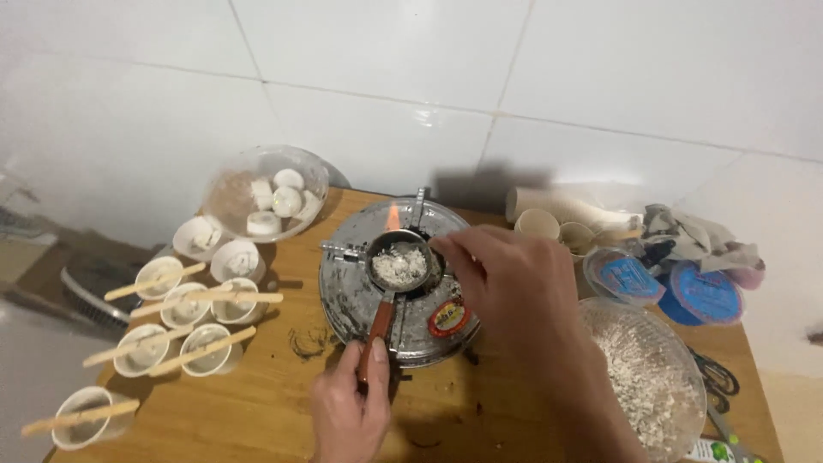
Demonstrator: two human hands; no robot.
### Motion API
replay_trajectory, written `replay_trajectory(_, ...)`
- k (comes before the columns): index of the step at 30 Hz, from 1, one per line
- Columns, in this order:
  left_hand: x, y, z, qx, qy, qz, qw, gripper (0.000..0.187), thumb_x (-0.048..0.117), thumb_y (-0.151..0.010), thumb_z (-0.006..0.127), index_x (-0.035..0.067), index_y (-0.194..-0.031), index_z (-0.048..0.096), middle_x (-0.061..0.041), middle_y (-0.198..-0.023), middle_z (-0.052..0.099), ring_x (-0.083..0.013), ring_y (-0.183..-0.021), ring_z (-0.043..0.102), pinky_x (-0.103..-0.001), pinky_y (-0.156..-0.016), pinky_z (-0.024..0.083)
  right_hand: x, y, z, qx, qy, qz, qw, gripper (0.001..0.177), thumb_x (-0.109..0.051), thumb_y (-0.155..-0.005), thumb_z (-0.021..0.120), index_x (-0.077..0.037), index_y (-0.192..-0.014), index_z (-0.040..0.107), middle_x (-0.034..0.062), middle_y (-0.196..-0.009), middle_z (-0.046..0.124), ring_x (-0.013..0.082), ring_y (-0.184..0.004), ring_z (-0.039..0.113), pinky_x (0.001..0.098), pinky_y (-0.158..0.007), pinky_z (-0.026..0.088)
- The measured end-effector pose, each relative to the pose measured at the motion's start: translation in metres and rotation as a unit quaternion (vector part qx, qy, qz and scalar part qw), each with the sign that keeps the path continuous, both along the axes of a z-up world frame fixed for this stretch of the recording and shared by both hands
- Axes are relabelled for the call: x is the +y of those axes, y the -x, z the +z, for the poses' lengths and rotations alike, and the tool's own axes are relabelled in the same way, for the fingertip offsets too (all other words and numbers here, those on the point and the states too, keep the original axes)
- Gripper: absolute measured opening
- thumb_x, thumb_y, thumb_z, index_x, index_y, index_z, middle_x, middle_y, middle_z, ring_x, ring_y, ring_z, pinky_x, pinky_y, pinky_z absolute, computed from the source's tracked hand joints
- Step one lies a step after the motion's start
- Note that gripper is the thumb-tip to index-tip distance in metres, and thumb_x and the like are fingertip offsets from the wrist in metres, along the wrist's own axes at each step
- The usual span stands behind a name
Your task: Transferring wax flakes into a small pot on a portable stove and stirring them as they melt.
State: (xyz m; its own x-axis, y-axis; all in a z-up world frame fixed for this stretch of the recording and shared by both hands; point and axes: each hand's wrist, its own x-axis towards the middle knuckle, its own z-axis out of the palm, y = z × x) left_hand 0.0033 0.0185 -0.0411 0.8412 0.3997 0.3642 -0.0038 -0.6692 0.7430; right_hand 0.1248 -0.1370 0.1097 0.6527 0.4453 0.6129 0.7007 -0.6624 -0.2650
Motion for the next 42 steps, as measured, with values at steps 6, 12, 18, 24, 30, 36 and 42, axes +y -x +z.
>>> replay_trajectory(6, 0.002, -0.002, -0.001, -0.028, -0.021, -0.022, 0.999, 0.037, 0.029, -0.103, 0.048, 0.012, -0.070, 0.053, -0.001, -0.048, 0.046, -0.0133, -0.037, 0.042, -0.033, -0.035, 0.031, -0.004, -0.009, -0.019, -0.025, 0.021, 0.014, 0.999, 0.014, -0.022, -0.095, 0.073, -0.017, -0.083, 0.071, -0.0043, -0.077, 0.075, 0.0240, -0.057, 0.065, 0.0404, -0.042, 0.040)
replay_trajectory(12, 0.002, -0.003, -0.002, -0.026, -0.032, -0.018, 0.999, 0.039, 0.030, -0.103, 0.048, 0.012, -0.068, 0.049, 0.000, -0.047, 0.044, -0.0139, -0.037, 0.041, -0.034, -0.038, 0.029, -0.024, -0.005, 0.005, -0.052, -0.004, 0.001, 0.999, 0.022, -0.026, -0.102, 0.069, -0.013, -0.085, 0.073, -0.0037, -0.069, 0.069, 0.0195, -0.052, 0.050, 0.0375, -0.043, 0.034)
replay_trajectory(18, 0.002, -0.003, 0.000, -0.042, -0.050, -0.025, 0.998, 0.038, 0.027, -0.102, 0.050, 0.010, -0.068, 0.046, -0.003, -0.050, 0.040, -0.0173, -0.039, 0.038, -0.036, -0.040, 0.027, -0.011, -0.008, -0.006, -0.028, 0.010, 0.048, 0.998, 0.010, -0.016, -0.096, 0.076, -0.014, -0.086, 0.076, -0.0033, -0.069, 0.074, 0.0130, -0.049, 0.058, 0.0326, -0.040, 0.039)
replay_trajectory(24, 0.001, -0.001, 0.002, -0.034, -0.035, -0.023, 0.999, 0.036, 0.028, -0.101, 0.052, 0.010, -0.070, 0.048, -0.004, -0.053, 0.042, -0.0205, -0.043, 0.042, -0.038, -0.044, 0.032, -0.010, -0.005, 0.003, -0.034, -0.026, 0.070, 0.997, 0.017, -0.011, -0.098, 0.074, -0.008, -0.083, 0.069, 0.0000, -0.063, 0.062, 0.0172, -0.050, 0.048, 0.0355, -0.044, 0.034)
replay_trajectory(30, 0.003, -0.001, 0.003, -0.040, -0.052, -0.023, 0.998, 0.037, 0.029, -0.102, 0.051, 0.010, -0.070, 0.051, -0.006, -0.054, 0.046, -0.0211, -0.042, 0.044, -0.038, -0.042, 0.033, 0.008, -0.010, -0.015, -0.015, 0.048, 0.087, 0.995, 0.049, -0.025, -0.106, 0.067, -0.013, -0.065, 0.043, -0.0029, -0.054, 0.040, 0.0151, -0.047, 0.032, 0.0337, -0.043, 0.024)
replay_trajectory(36, 0.004, -0.001, 0.006, -0.054, -0.057, -0.026, 0.997, 0.036, 0.027, -0.102, 0.052, 0.011, -0.070, 0.047, -0.005, -0.050, 0.043, -0.0213, -0.041, 0.042, -0.039, -0.043, 0.032, 0.003, -0.009, -0.005, -0.084, 0.014, 0.060, 0.995, 0.028, -0.021, -0.101, 0.078, -0.015, -0.077, 0.065, -0.0022, -0.060, 0.059, 0.0150, -0.050, 0.049, 0.0335, -0.041, 0.034)
replay_trajectory(42, 0.003, -0.001, 0.005, -0.059, -0.061, -0.033, 0.996, 0.036, 0.028, -0.102, 0.052, 0.009, -0.072, 0.049, -0.006, -0.054, 0.045, -0.0221, -0.044, 0.043, -0.039, -0.043, 0.033, 0.004, -0.017, -0.021, -0.041, 0.054, 0.064, 0.996, 0.030, -0.025, -0.100, 0.076, -0.016, -0.075, 0.062, -0.0015, -0.063, 0.060, 0.0231, -0.049, 0.052, 0.0400, -0.042, 0.032)
